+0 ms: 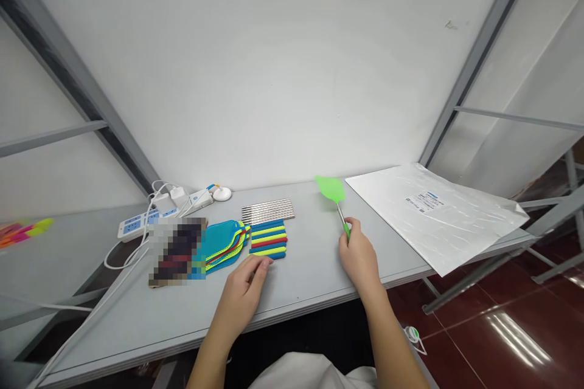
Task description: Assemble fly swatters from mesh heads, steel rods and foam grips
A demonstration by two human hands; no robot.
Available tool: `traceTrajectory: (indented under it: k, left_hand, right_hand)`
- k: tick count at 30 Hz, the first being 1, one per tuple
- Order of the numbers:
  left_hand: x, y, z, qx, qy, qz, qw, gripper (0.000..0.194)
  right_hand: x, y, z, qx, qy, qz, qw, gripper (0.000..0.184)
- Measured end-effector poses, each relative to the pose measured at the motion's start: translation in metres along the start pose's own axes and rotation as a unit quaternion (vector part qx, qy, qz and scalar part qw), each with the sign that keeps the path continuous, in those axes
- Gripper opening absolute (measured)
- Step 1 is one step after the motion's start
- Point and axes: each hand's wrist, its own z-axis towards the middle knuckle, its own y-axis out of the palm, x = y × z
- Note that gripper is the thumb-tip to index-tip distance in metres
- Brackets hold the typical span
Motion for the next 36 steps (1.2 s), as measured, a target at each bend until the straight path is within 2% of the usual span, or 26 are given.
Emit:
traceTrajectory:
  k: [5,10,15,19,24,27,30,33,36]
  left_hand:
    - [-0.01,-0.01,0.002,0.036,0.009,0.045,0.998,0.025]
    - [-0.012,-0.006,0.003,0.033,0.035,0.077,0.996,0.021]
    - [-0.012,-0.003,0.004,0.028,0.049,0.099,0.993,0.021]
    - [-0.013,-0.003,0.004,0.027,0.053,0.112,0.992,0.02]
    - [-0.013,-0.003,0.002,0.024,0.052,0.129,0.99,0.02]
    - [-0.012,-0.003,0.0,0.025,0.049,0.138,0.989,0.018]
    - [-0.011,-0.003,-0.001,0.031,0.047,0.149,0.987,0.017]
    - [-0.012,-0.002,-0.002,0.032,0.046,0.161,0.985,0.015]
    - [-0.012,-0.001,-0.003,0.025,0.049,0.175,0.983,0.013]
  right_hand:
    - [0.011,0.01,0.028,-0.013,-0.005,-0.11,0.994,0.035]
    - [0.019,0.02,0.042,-0.006,-0.018,-0.158,0.987,0.036]
    - [0.027,0.026,0.04,0.022,-0.045,-0.16,0.986,0.038]
    - [0.028,0.024,0.032,0.071,-0.076,-0.137,0.985,0.043]
    - [0.015,0.024,0.018,0.1,-0.148,-0.092,0.98,0.03]
    - [-0.002,0.033,0.009,0.07,-0.208,-0.071,0.973,0.024]
    - [-0.027,0.046,0.011,0.002,-0.276,-0.063,0.959,0.022]
    - [-0.058,0.063,0.034,-0.095,-0.338,-0.076,0.933,0.02]
    - [-0.089,0.087,0.074,-0.186,-0.384,-0.096,0.899,0.021]
